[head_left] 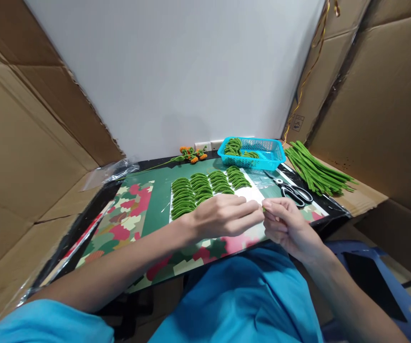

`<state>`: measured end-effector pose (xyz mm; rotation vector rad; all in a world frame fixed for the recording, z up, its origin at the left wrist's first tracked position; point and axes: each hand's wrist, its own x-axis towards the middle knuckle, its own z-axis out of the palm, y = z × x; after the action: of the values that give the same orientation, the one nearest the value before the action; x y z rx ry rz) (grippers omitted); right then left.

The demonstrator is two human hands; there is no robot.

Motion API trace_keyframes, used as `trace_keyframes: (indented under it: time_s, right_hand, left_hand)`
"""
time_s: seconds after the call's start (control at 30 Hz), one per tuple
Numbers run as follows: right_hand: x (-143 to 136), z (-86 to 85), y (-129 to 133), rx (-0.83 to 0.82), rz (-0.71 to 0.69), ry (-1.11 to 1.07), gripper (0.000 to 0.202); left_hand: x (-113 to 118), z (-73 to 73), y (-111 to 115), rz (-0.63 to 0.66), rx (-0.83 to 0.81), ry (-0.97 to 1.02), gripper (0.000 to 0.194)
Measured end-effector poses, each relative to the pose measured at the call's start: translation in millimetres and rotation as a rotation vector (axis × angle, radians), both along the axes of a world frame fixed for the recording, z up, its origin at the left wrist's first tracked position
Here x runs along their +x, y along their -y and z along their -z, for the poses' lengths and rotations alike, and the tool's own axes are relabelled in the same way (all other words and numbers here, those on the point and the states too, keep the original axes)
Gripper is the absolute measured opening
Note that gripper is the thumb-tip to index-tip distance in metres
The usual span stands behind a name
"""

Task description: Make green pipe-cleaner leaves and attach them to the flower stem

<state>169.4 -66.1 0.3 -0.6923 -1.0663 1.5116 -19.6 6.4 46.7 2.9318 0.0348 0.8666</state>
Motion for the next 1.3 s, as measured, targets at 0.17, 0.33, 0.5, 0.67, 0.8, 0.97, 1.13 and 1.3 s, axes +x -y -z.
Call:
trace_keyframes:
  time_s: [0.17,0.33,0.5,0.67,0.8,0.97,1.13,1.3]
  right_hand:
    - [5,-1.4,-1,0.277,0.243,0.294,0.047]
    - [15,2.9,0,0.526,0.382,0.61,0.034]
    - [20,4.5,0,0.638,0.418,0.68,0.033]
    - [17,4.4,2,0.467,0.329,0.55,0.043]
    - [6,6.1,0,0.206,0.168,0.227,0.051]
    - [0,8.4,2,0.297,0.341,0.371,0.051]
    - [10,11.1,5,0.65,0.492,0.768,0.037]
    - [14,9.0,3,0.748,0.518,0.825,0.029]
  left_hand:
    - [4,-0.5,3,-0.108,-0.716,0.018,0.022]
    - [7,-7.0,2,0.011,-1.508,-0.096,0.04]
    - [6,-6.7,3,0.018,-1.517,-0.071,0.032]
    - [6,-5.4,7,-0.02,-1.163,-0.009,0.024]
    - [3,-6.1,1,-0.015,-0.33,-0.023,0.023]
    - [2,-2.4,1,-0.079,-0.199,-0.002,0.019]
    - [7,-1.2,6,0.001,-1.22,-0.114,0.031]
    - [8,6.2,5,0.093,-1.533,-0.067,0.041]
